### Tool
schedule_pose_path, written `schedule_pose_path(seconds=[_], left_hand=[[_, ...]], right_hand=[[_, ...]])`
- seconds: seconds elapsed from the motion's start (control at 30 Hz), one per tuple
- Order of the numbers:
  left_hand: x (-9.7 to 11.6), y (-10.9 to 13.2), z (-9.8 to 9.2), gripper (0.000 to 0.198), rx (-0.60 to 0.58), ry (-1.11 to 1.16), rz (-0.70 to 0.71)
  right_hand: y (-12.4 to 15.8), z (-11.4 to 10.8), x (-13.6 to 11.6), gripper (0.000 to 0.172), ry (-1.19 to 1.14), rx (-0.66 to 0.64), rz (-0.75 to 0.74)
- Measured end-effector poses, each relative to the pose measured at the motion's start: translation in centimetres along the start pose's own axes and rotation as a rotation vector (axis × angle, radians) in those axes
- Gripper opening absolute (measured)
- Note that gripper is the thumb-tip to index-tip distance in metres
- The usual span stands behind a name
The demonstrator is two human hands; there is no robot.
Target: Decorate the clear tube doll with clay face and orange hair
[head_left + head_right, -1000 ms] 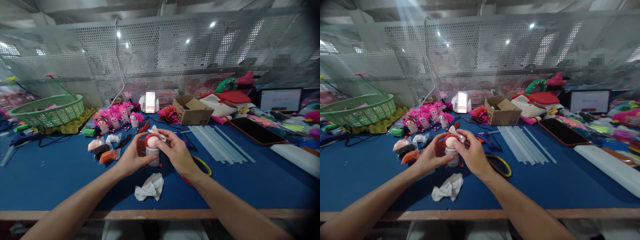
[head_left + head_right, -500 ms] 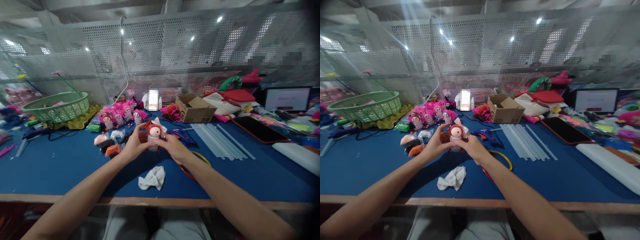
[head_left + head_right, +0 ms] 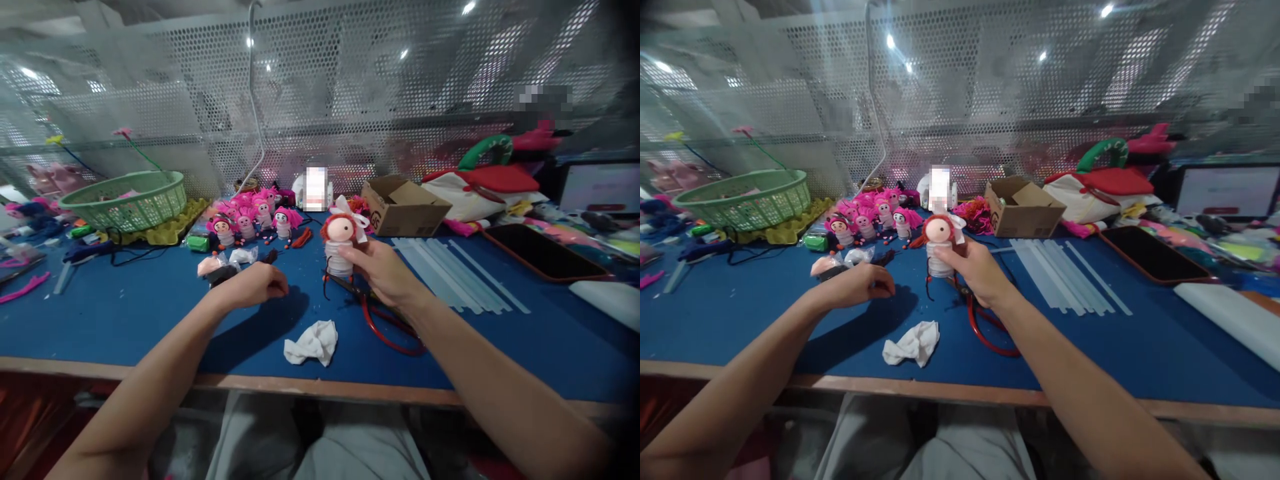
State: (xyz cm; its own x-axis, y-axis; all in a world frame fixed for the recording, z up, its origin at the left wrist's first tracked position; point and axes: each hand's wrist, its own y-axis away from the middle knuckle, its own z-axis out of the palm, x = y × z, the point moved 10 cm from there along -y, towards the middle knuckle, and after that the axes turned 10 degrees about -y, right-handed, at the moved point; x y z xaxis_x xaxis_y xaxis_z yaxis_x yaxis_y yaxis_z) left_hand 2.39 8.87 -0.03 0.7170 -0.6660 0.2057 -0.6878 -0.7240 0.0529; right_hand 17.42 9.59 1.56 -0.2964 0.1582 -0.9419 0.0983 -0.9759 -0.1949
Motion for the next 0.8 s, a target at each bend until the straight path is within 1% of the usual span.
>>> schedule_pose_path(seconds=[0.07,0.13,0.23,0.33,0.4,0.5,0.57,0.67,0.8], left_hand=[[-0.2,-0.3,0.0,0.015,0.017,-0.018,-0.024],[0.1,-0.7,-0.2,0.015,0.071,-0.039,-0.023],[1.8,-1.3,0.2,0.015,0.111,-0.02,0.057],[3.7,-1.4,1.0,0.013,0.089,0.07,0.148],[4.5,-1.4,1.3,0.014,0.08,0.075,0.172],[4.7,-1.4,1.5,0.015,0.082,0.024,0.148],[4.8,-1.4,1.7,0.012,0.069,0.024,0.145],[5.2,-1.4,2.1,0.01,0.039,0.053,0.174],[5.6,-1.4,2.4,0.012,0.043,0.077,0.201]], right_hand=[[0.0,-0.5,0.7,0.033,-0.018,0.038,0.01],[0.1,-0.5,1.2,0.033,-0.014,0.042,0.017],[0.1,-0.6,1.2,0.034,-0.003,0.035,-0.006],[0.1,-1.2,1.1,0.033,-0.007,0.064,-0.013],[0.1,-1.4,1.1,0.032,-0.017,0.07,-0.015],[0.1,-1.5,1.0,0.029,-0.034,0.067,-0.021],[0.2,-1.5,0.8,0.029,-0.035,0.067,-0.032],[0.2,-1.5,0.6,0.029,-0.028,0.069,-0.037],[0.3,-1.4,0.6,0.03,-0.019,0.067,-0.031]])
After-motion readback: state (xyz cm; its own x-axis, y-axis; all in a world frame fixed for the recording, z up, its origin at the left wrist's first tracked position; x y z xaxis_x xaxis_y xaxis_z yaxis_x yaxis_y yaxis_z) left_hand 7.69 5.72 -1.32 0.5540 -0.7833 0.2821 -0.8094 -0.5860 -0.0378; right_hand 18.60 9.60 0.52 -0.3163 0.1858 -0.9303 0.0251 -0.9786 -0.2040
